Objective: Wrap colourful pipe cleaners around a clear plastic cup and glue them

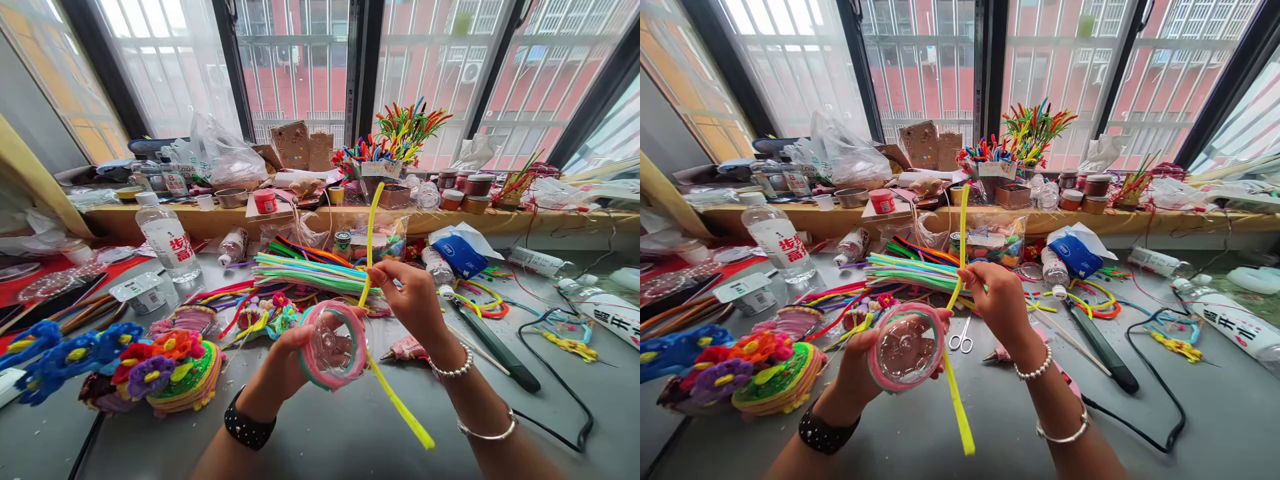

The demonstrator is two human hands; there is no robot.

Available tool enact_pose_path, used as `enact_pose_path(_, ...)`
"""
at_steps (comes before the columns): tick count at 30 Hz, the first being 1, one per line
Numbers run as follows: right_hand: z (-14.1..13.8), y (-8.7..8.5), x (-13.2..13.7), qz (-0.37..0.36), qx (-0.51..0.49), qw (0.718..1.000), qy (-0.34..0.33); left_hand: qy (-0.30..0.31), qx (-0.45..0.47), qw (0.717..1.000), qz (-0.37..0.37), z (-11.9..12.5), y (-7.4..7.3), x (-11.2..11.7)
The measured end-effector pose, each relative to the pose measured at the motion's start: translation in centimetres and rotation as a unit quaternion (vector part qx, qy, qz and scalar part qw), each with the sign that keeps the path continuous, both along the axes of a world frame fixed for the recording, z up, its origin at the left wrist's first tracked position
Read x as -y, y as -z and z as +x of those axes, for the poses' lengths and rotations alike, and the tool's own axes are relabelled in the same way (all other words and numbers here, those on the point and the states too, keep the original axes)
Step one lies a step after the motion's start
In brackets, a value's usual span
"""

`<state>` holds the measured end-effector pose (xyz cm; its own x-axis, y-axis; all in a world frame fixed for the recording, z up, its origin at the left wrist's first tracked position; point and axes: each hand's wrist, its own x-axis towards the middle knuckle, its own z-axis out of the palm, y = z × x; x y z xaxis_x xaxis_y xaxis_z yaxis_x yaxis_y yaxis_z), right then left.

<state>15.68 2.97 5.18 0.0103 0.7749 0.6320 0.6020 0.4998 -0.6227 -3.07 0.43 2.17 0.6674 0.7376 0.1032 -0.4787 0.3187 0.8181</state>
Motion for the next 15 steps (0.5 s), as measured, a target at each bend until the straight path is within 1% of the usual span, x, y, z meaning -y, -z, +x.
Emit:
enact_pose_path(5, 1.1, -0.6, -0.1, -0.028, 0.026, 0.998, -0.048, 0.019, 0.000, 1.000, -0.001, -0.2, 0.1, -0.3)
enact_pose_path(10, 2.2, -0.5, -0.6, -0.060, 0.028, 0.994, -0.083, 0.028, -0.004, 1.000, 0.009, -0.2, 0.0, -0.4)
enact_pose_path(12, 3.0, -0.4, -0.9, -0.065, 0.018, 0.995, -0.073, 0.032, -0.005, 0.999, 0.006, -0.2, -0.2, -0.4)
enact_pose_path(15, 4.8, -0.1, -1.5, -0.059, -0.020, 0.998, -0.018, 0.042, -0.006, 0.999, 0.000, -0.1, -0.5, -0.2)
